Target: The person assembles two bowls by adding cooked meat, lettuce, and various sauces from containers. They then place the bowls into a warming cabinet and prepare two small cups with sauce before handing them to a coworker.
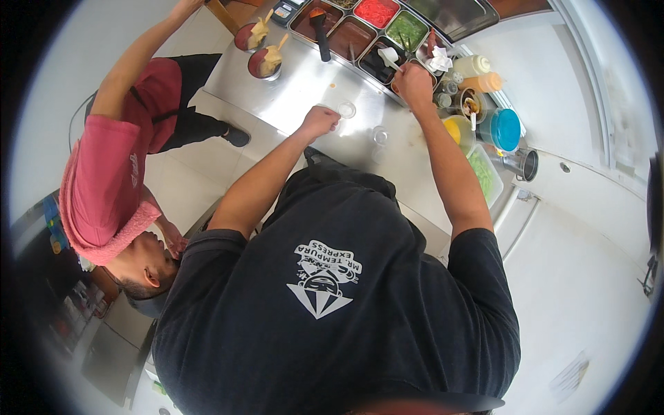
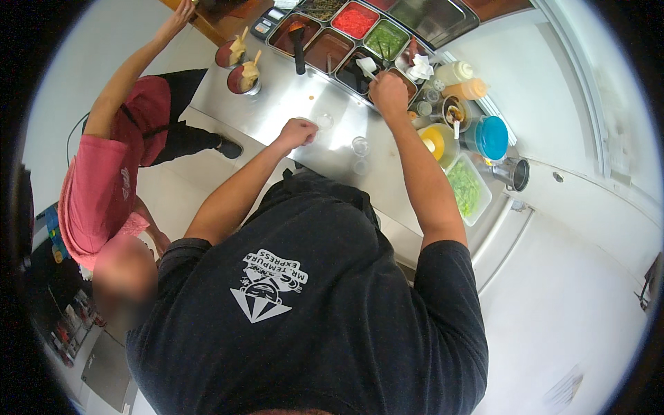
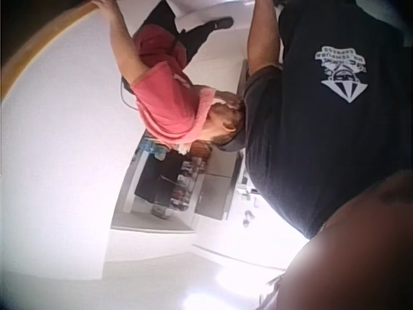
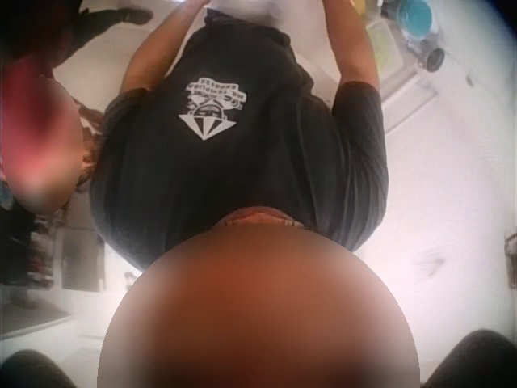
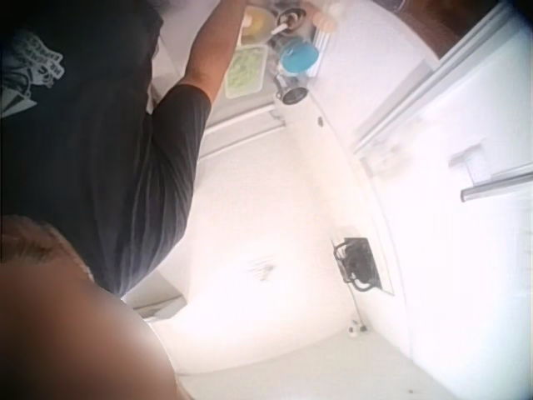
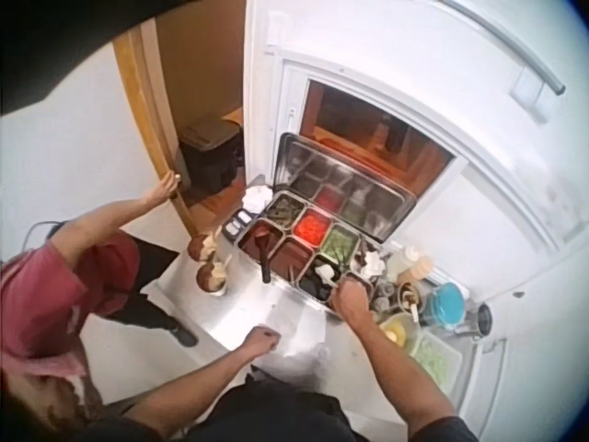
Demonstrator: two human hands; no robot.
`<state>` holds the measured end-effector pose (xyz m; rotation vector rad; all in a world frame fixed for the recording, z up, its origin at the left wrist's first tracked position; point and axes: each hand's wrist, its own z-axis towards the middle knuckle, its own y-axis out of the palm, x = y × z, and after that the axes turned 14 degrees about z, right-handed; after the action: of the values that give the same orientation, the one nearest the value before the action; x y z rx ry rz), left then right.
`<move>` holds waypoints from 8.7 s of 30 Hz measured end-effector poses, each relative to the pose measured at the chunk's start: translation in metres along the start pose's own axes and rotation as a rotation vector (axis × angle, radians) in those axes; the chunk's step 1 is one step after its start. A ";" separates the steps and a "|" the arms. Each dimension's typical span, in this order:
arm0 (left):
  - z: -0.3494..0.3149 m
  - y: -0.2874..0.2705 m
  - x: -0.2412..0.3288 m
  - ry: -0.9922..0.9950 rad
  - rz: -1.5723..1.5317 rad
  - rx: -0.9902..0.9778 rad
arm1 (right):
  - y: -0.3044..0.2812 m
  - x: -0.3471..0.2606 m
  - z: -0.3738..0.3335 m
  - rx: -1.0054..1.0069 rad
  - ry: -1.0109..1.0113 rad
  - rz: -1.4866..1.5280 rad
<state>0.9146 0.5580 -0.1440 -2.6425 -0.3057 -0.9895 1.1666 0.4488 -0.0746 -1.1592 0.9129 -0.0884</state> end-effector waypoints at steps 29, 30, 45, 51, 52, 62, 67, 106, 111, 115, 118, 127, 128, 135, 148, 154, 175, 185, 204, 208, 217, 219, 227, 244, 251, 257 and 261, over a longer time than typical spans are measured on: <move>0.010 -0.001 0.042 0.204 -0.043 0.135 | 0.032 0.031 -0.037 0.049 0.464 0.730; 0.012 0.000 0.043 0.190 -0.062 0.137 | 0.030 0.030 -0.039 0.064 0.483 0.842; 0.041 0.009 0.106 0.196 -0.195 0.190 | -0.043 -0.026 -0.053 0.149 0.505 1.051; 0.045 0.013 0.117 0.207 -0.200 0.179 | -0.047 -0.040 -0.061 0.187 0.313 0.610; 0.045 0.013 0.117 0.214 -0.189 0.184 | -0.047 -0.041 -0.063 0.197 0.254 0.509; 0.047 0.008 0.109 0.214 -0.214 0.144 | -0.040 -0.046 -0.071 0.274 -0.333 0.109; 0.042 0.002 0.099 0.238 -0.222 0.154 | -0.033 -0.042 -0.061 0.298 0.071 0.390; -0.024 0.087 -0.007 0.387 0.548 0.061 | 0.043 0.026 -0.039 0.042 0.308 0.443; -0.009 0.125 -0.006 0.107 0.311 -0.250 | 0.034 0.027 -0.043 0.066 0.725 1.209; -0.002 0.137 -0.007 -0.016 0.204 -0.242 | 0.025 0.027 -0.048 0.096 0.795 1.375; 0.002 0.138 -0.013 0.056 0.077 -0.260 | 0.021 0.024 -0.047 0.074 0.730 1.203; -0.002 0.136 0.001 -0.068 0.158 -0.173 | 0.019 0.003 -0.031 0.155 -0.168 0.082; -0.001 0.137 0.002 -0.049 0.185 -0.156 | 0.018 0.002 -0.030 0.162 -0.166 0.069; 0.019 0.162 -0.019 0.116 0.166 0.031 | 0.020 0.009 -0.031 0.075 -0.055 -0.014; 0.022 0.164 -0.015 0.201 0.200 -0.049 | 0.036 0.025 -0.042 0.071 0.769 1.276; -0.005 0.114 -0.005 0.364 0.294 0.060 | 0.014 0.028 -0.046 0.126 0.740 1.394; 0.006 0.015 0.094 0.326 -0.238 -0.014 | -0.056 -0.020 -0.057 0.118 0.566 1.397; 0.005 0.021 0.106 0.397 -0.243 0.005 | -0.059 -0.049 -0.069 0.181 0.374 0.827; 0.011 0.026 0.093 0.483 -0.270 0.034 | -0.046 -0.051 -0.086 0.310 0.110 0.627; 0.008 0.025 0.084 0.475 -0.233 0.050 | -0.035 -0.031 -0.068 0.296 0.475 1.330; -0.018 0.036 0.015 0.421 -0.113 -0.053 | 0.020 -0.001 -0.035 0.343 0.818 1.690; -0.021 0.042 -0.003 0.411 -0.116 -0.076 | 0.025 0.000 -0.037 0.328 0.817 1.702; -0.011 0.069 -0.055 0.383 -0.174 -0.100 | 0.028 0.013 -0.051 0.311 0.870 1.763; 0.000 0.061 -0.053 0.212 -0.063 -0.042 | 0.017 0.006 -0.048 0.349 0.758 1.755; -0.022 0.052 -0.039 0.051 -0.181 -0.084 | 0.029 -0.020 -0.061 0.342 0.115 0.359; -0.023 0.043 -0.051 0.010 -0.138 -0.043 | 0.033 -0.009 -0.060 0.287 0.164 0.455; -0.021 0.041 -0.060 0.020 -0.119 0.007 | 0.028 -0.003 -0.069 0.329 0.599 1.418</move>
<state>0.8701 0.5074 -0.1773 -2.6323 -0.4650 -1.0487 1.1090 0.4114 -0.1028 0.0304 1.9808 0.5749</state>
